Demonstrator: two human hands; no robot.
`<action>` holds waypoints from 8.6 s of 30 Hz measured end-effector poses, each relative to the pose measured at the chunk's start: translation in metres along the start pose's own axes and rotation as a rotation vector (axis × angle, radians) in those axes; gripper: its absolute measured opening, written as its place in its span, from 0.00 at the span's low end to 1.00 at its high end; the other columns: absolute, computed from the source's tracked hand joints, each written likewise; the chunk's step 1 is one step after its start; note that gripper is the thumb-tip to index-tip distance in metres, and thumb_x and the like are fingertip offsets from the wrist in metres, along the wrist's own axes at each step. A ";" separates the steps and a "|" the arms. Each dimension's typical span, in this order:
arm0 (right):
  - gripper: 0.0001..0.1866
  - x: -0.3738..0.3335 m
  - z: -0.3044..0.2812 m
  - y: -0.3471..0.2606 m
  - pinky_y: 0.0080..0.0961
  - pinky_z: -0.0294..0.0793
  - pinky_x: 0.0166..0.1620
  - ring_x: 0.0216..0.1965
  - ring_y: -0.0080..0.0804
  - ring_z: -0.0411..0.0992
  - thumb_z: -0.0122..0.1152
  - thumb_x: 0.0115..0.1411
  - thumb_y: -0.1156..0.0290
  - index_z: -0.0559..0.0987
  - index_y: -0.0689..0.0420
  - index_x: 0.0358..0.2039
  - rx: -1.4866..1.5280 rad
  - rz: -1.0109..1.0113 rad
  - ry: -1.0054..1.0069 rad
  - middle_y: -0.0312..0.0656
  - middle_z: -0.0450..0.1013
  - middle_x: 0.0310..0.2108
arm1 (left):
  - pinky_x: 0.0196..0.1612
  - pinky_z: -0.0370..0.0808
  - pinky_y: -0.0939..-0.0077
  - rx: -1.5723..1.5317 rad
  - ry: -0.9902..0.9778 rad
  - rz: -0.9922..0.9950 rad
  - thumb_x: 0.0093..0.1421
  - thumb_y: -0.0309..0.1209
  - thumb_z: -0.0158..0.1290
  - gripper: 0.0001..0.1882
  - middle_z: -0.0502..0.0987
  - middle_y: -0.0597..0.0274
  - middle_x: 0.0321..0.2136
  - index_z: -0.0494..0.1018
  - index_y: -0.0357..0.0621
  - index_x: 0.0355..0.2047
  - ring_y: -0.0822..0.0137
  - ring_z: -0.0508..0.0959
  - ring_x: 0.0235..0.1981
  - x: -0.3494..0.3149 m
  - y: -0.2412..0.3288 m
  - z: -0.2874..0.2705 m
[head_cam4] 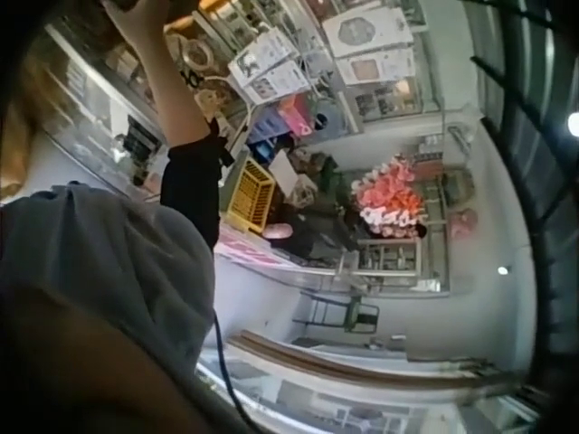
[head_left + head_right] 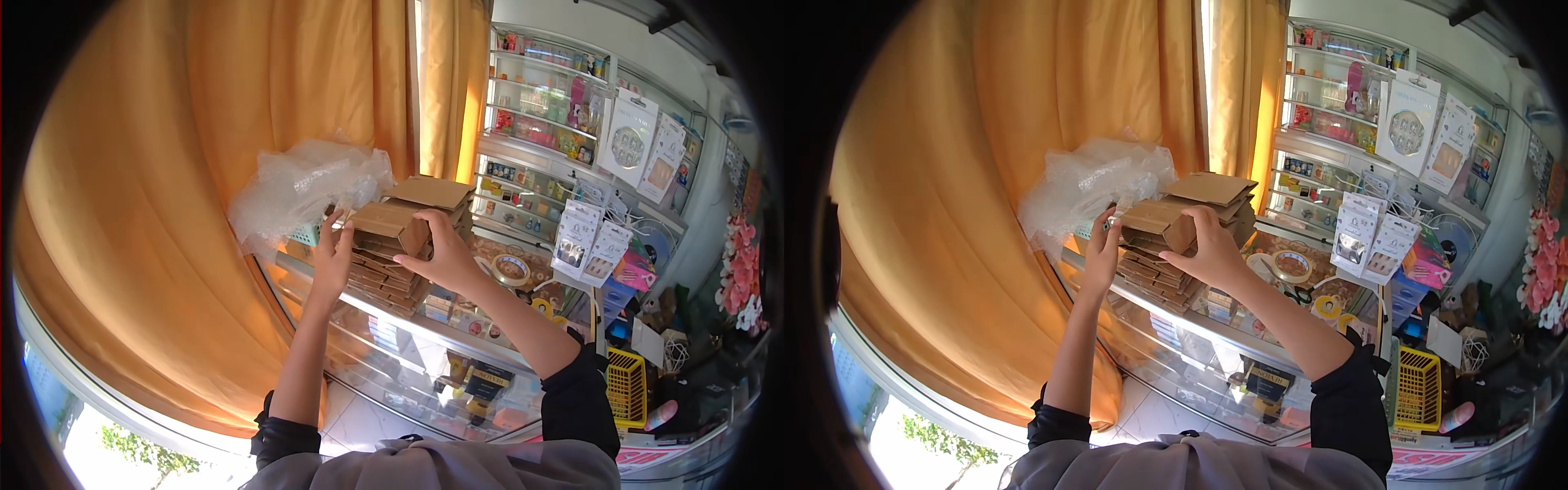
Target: Assemble and tape small cardboard boxes for beauty product packaging.
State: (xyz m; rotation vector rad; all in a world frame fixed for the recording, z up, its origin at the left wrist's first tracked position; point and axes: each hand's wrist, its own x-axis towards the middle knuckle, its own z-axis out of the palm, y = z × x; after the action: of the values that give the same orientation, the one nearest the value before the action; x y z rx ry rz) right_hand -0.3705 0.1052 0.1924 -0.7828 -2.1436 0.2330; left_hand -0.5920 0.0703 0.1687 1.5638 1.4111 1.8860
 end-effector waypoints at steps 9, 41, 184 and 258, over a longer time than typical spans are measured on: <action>0.36 0.000 -0.020 -0.012 0.36 0.65 0.60 0.58 0.42 0.64 0.71 0.54 0.56 0.63 0.53 0.58 0.110 -0.066 0.042 0.46 0.59 0.56 | 0.49 0.70 0.73 -0.055 -0.021 0.110 0.70 0.42 0.46 0.21 0.76 0.54 0.38 0.69 0.42 0.57 0.67 0.74 0.41 -0.002 0.022 0.008; 0.17 -0.160 -0.093 0.102 0.22 0.78 0.38 0.36 0.23 0.77 0.72 0.53 0.72 0.77 0.66 0.40 0.493 0.353 -0.109 0.41 0.79 0.35 | 0.39 0.78 0.78 -0.306 -0.239 -0.272 0.43 0.22 0.71 0.27 0.81 0.61 0.36 0.71 0.34 0.42 0.74 0.79 0.37 -0.128 0.007 0.160; 0.16 -0.138 -0.069 0.131 0.37 0.70 0.48 0.45 0.43 0.70 0.56 0.54 0.81 0.81 0.54 0.43 -0.343 0.232 0.130 0.41 0.77 0.41 | 0.44 0.68 0.82 -0.446 -0.190 -0.278 0.61 0.26 0.57 0.07 0.72 0.69 0.39 0.69 0.48 0.36 0.77 0.70 0.41 -0.101 0.003 0.195; 0.16 -0.119 -0.072 0.085 0.35 0.73 0.44 0.39 0.41 0.70 0.67 0.51 0.74 0.80 0.52 0.43 -0.068 -0.240 0.193 0.35 0.75 0.52 | 0.46 0.70 0.81 -0.530 -0.486 -0.061 0.67 0.27 0.47 0.04 0.75 0.68 0.36 0.68 0.41 0.35 0.79 0.72 0.38 -0.097 0.020 0.175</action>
State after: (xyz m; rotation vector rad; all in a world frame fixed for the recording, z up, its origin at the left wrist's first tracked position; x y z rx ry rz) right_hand -0.2212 0.0934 0.1272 -0.5546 -2.0471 -0.0402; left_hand -0.3981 0.0727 0.1156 1.5315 0.6747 1.5249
